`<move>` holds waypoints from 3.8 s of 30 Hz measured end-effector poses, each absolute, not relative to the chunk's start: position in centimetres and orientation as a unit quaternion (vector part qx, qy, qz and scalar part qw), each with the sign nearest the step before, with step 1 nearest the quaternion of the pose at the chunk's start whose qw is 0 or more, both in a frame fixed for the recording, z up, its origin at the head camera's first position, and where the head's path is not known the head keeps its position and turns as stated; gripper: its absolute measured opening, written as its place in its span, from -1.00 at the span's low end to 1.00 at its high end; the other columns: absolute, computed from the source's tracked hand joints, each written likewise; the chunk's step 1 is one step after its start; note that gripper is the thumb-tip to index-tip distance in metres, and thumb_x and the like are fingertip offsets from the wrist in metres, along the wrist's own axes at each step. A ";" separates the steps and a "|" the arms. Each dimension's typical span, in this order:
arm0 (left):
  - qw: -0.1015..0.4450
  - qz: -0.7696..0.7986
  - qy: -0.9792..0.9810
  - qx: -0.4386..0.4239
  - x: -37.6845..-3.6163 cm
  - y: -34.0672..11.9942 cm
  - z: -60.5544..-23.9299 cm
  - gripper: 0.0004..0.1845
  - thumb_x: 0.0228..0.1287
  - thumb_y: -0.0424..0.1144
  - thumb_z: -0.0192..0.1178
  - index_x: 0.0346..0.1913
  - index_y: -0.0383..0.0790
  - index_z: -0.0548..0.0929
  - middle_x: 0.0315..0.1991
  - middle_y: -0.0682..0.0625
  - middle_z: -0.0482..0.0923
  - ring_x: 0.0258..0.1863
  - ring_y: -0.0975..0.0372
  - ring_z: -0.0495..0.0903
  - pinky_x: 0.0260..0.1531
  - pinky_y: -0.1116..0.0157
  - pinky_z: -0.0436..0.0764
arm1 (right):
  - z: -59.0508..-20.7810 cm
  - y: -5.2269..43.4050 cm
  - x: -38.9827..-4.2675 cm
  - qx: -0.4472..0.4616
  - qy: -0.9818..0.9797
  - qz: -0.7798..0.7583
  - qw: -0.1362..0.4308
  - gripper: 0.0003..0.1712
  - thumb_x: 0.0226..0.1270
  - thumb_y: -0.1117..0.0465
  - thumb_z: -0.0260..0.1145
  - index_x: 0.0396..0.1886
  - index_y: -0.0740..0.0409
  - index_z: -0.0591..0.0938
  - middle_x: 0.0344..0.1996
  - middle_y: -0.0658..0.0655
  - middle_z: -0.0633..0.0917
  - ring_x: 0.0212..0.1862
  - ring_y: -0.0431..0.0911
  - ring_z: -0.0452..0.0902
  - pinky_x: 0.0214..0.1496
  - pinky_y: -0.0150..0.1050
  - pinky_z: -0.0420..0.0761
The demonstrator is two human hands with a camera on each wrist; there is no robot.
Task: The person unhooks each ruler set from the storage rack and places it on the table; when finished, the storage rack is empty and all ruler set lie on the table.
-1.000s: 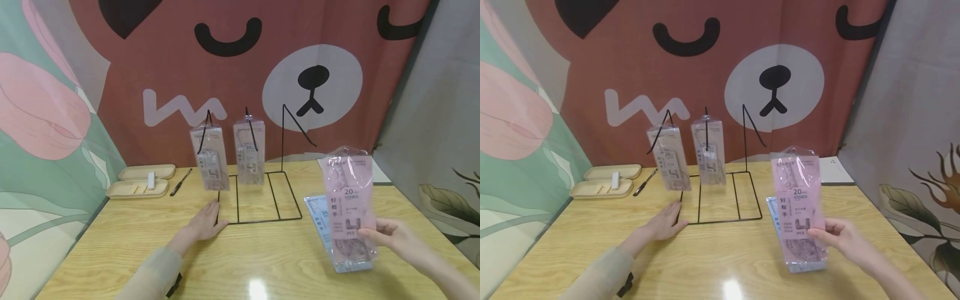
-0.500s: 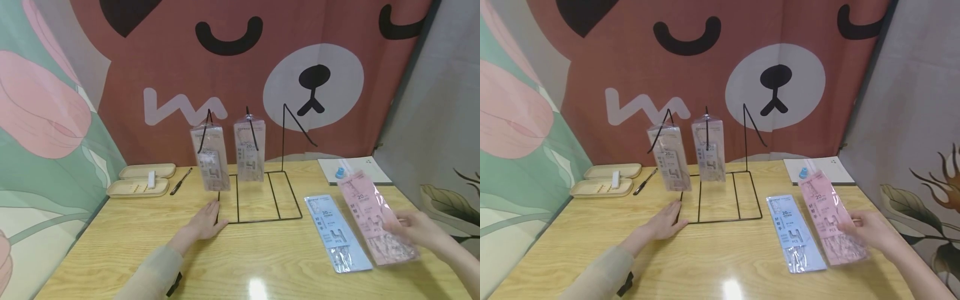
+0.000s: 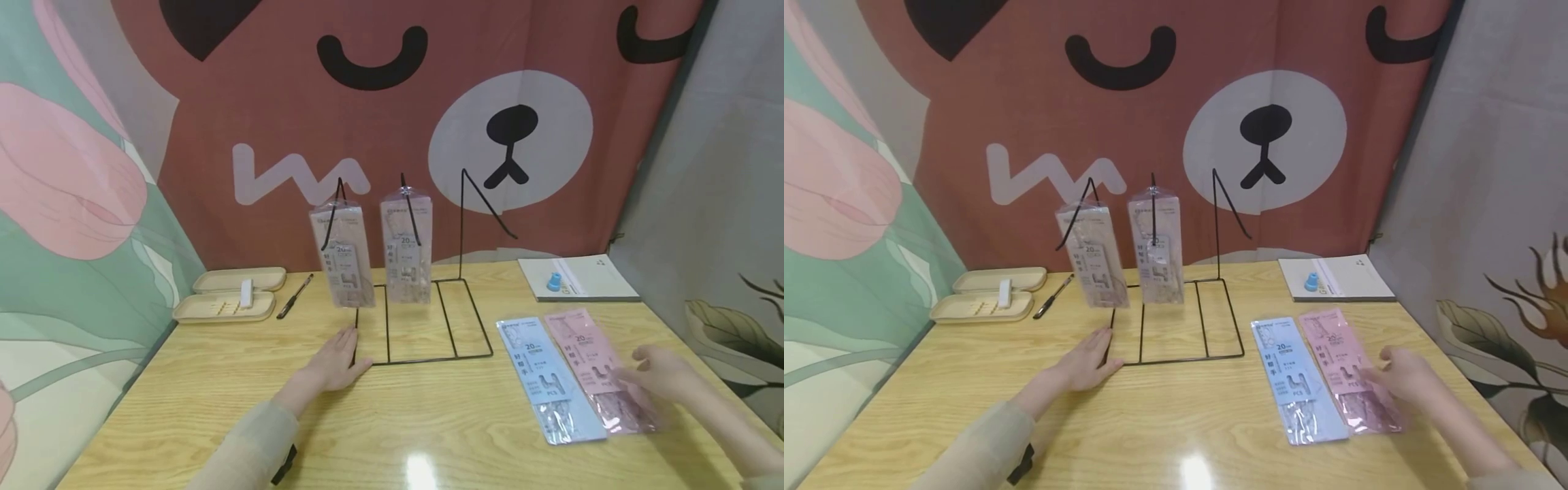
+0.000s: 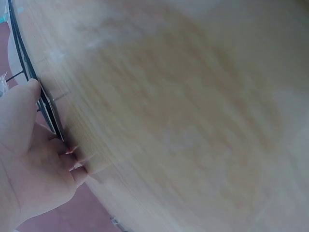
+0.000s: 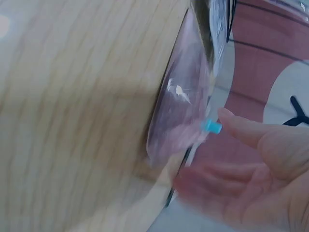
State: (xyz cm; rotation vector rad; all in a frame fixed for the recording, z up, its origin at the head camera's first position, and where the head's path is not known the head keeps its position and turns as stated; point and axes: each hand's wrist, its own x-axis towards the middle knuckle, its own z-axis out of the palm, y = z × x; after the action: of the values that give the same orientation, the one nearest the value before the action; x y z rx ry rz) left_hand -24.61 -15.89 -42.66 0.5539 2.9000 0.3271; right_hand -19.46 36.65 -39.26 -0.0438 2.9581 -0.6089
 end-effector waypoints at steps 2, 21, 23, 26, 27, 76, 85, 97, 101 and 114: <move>0.086 0.109 0.973 0.186 -24.6 -15.9 -42.7 -0.20 0.45 0.14 -0.18 0.44 -0.45 -0.03 0.48 -0.31 -0.08 0.48 -0.09 -0.06 0.46 0.02 0.03 | -38.9 35.8 -19.4 -0.014 0.981 -0.190 0.025 -0.12 0.24 -0.03 0.28 0.09 0.77 0.26 -0.08 0.72 0.45 -0.10 0.51 0.44 -0.12 0.28 0.52; 0.079 0.099 0.974 0.189 -25.0 -16.3 -43.4 -0.16 0.43 0.18 -0.21 0.44 -0.46 -0.07 0.48 -0.31 -0.11 0.48 -0.10 -0.08 0.46 0.00 0.01 | -37.1 22.9 -24.3 -0.207 0.905 -0.366 -0.059 -0.20 0.30 0.18 0.27 0.35 0.52 0.14 0.26 0.56 0.31 0.27 0.44 0.21 0.28 0.30 0.26; 0.078 0.097 0.974 0.188 -25.0 -16.3 -43.5 -0.16 0.43 0.19 -0.21 0.45 -0.44 -0.06 0.48 -0.30 -0.11 0.48 -0.09 -0.08 0.46 0.01 0.01 | -37.3 21.8 -25.4 -0.214 0.898 -0.380 -0.052 -0.24 0.32 0.21 0.25 0.35 0.51 0.16 0.25 0.54 0.33 0.27 0.42 0.23 0.29 0.27 0.28; 0.075 0.097 0.974 0.189 -24.9 -16.3 -43.5 -0.16 0.43 0.19 -0.22 0.45 -0.43 -0.05 0.48 -0.29 -0.09 0.48 -0.08 -0.07 0.46 0.02 0.02 | -37.6 20.0 -26.8 -0.215 0.894 -0.390 -0.045 -0.29 0.33 0.23 0.23 0.34 0.49 0.19 0.24 0.52 0.36 0.27 0.38 0.28 0.30 0.21 0.31; 0.074 0.099 0.974 0.189 -24.9 -16.2 -43.4 -0.17 0.43 0.19 -0.22 0.45 -0.44 -0.04 0.48 -0.30 -0.09 0.48 -0.08 -0.07 0.46 0.02 0.03 | -37.7 19.4 -27.2 -0.216 0.894 -0.391 -0.046 -0.30 0.33 0.24 0.22 0.33 0.49 0.20 0.24 0.51 0.37 0.26 0.37 0.30 0.30 0.19 0.33; 0.088 0.096 0.975 0.179 -24.9 -16.0 -42.8 -0.18 0.43 0.18 -0.22 0.45 -0.41 -0.05 0.49 -0.27 -0.13 0.49 -0.06 -0.09 0.47 0.04 0.00 | -35.8 11.6 -26.6 -0.173 0.830 -0.528 0.056 -0.64 0.25 0.21 0.31 -0.01 0.32 0.62 -0.16 0.28 0.72 -0.07 0.09 0.68 0.01 -0.10 0.66; 0.085 0.101 0.975 0.177 -24.8 -16.1 -42.8 -0.19 0.44 0.17 -0.21 0.45 -0.42 -0.04 0.49 -0.28 -0.12 0.49 -0.07 -0.09 0.47 0.03 0.00 | -36.0 13.1 -22.5 -0.183 0.828 -0.523 0.091 -0.59 0.21 0.12 0.34 -0.01 0.28 0.63 -0.16 0.24 0.73 -0.07 0.05 0.68 0.01 -0.10 0.66; 0.084 0.093 0.975 0.182 -25.0 -16.1 -43.0 -0.19 0.45 0.15 -0.19 0.45 -0.44 -0.04 0.48 -0.29 -0.11 0.48 -0.08 -0.08 0.46 0.02 0.02 | -35.5 16.0 -17.3 -0.231 0.799 -0.542 0.115 -0.58 0.23 0.12 0.31 -0.06 0.36 0.61 -0.13 0.31 0.71 -0.14 -0.11 0.70 -0.01 -0.19 0.67; 0.091 0.096 0.975 0.180 -24.8 -15.9 -42.9 -0.19 0.44 0.15 -0.19 0.45 -0.43 -0.05 0.49 -0.28 -0.13 0.49 -0.08 -0.09 0.47 0.03 0.01 | -35.9 17.6 -16.3 -0.214 0.806 -0.539 0.121 -0.54 0.26 0.11 0.28 0.05 0.33 0.57 -0.06 0.29 0.68 -0.10 -0.20 0.68 0.00 -0.16 0.66; 0.092 0.107 0.972 0.188 -24.7 -15.6 -42.9 -0.20 0.45 0.14 -0.19 0.45 -0.44 -0.04 0.48 -0.30 -0.11 0.48 -0.09 -0.09 0.46 0.02 0.01 | -36.0 26.8 -15.4 -0.035 0.893 -0.443 0.062 -0.48 0.38 -0.02 0.16 0.06 0.34 0.54 -0.09 0.27 0.71 -0.08 0.05 0.64 -0.15 0.01 0.63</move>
State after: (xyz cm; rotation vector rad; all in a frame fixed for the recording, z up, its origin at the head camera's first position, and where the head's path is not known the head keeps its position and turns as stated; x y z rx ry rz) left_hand -24.74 -15.60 -42.89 0.5597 2.8865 0.3185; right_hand -15.35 26.76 -36.03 -0.1071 2.7020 -1.3412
